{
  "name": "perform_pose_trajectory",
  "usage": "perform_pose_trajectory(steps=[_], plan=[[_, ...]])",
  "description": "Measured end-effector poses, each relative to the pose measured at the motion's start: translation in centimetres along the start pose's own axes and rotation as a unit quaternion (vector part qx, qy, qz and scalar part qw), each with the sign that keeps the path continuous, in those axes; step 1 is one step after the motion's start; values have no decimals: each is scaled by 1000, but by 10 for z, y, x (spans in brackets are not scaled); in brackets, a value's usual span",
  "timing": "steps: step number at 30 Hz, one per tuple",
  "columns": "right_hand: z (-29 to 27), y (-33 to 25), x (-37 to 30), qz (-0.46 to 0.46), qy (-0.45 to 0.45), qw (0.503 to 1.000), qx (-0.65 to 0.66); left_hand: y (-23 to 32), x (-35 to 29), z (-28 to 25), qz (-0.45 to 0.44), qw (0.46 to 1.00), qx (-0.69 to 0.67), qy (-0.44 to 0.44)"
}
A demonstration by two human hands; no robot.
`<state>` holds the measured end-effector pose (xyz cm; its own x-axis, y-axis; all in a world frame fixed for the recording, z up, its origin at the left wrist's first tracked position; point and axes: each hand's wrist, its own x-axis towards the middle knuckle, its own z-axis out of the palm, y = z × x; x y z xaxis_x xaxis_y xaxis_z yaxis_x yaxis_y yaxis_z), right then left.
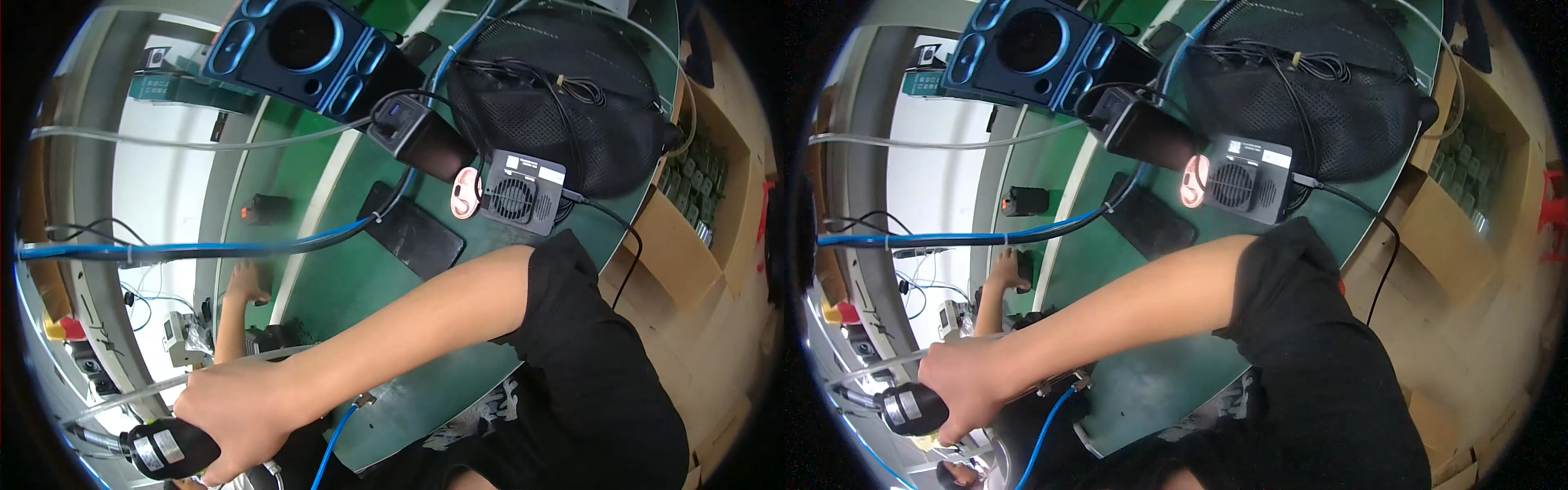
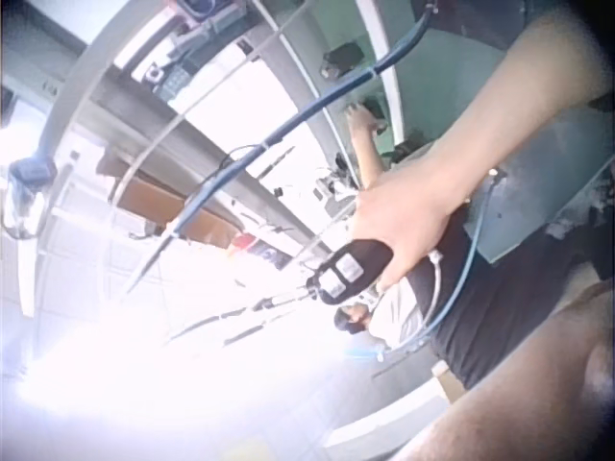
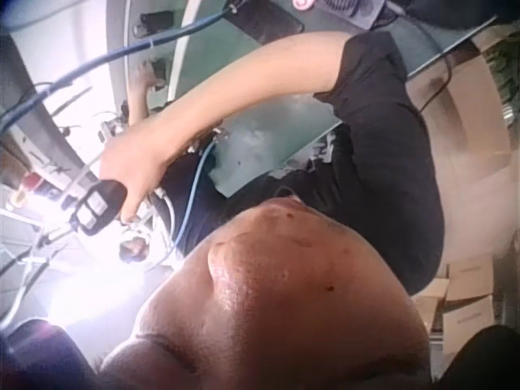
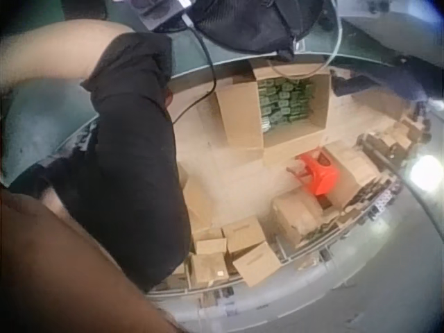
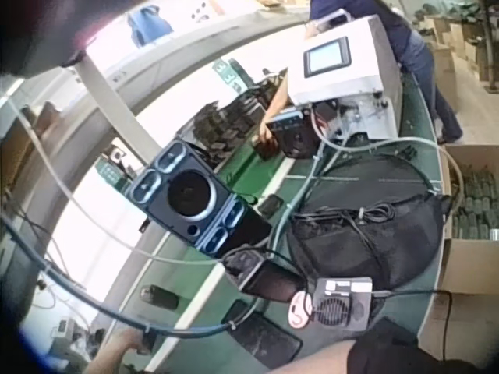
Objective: Use an electric screwdriver to secure components inside a small black camera housing.
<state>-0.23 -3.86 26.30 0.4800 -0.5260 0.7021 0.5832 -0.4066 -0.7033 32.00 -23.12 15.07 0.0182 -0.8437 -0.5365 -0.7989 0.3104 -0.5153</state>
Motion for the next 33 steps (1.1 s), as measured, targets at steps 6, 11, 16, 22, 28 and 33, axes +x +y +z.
perform_pose_trajectory(steps=[6, 11, 16, 22, 28, 33], plan=[[-3, 5, 3, -27, -16, 999, -16, -4, 16, 62, 44, 910, 355, 209], [-6, 4, -1, -22, -11, 1000, -14, -2, 19, 62, 92, 875, 419, 223], [-2, 0, 0, -26, -26, 999, -21, -8, 17, 62, 110, 866, 419, 251], [-11, -11, 1, -4, -60, 997, -49, 36, -48, -26, 15, 956, 131, 262], [-18, -9, 5, -25, -48, 995, -89, 58, -156, -33, -84, 913, -89, 390], [-31, -16, 0, 1, 0, 996, -94, 112, -254, -3, 67, 872, -462, 146]])
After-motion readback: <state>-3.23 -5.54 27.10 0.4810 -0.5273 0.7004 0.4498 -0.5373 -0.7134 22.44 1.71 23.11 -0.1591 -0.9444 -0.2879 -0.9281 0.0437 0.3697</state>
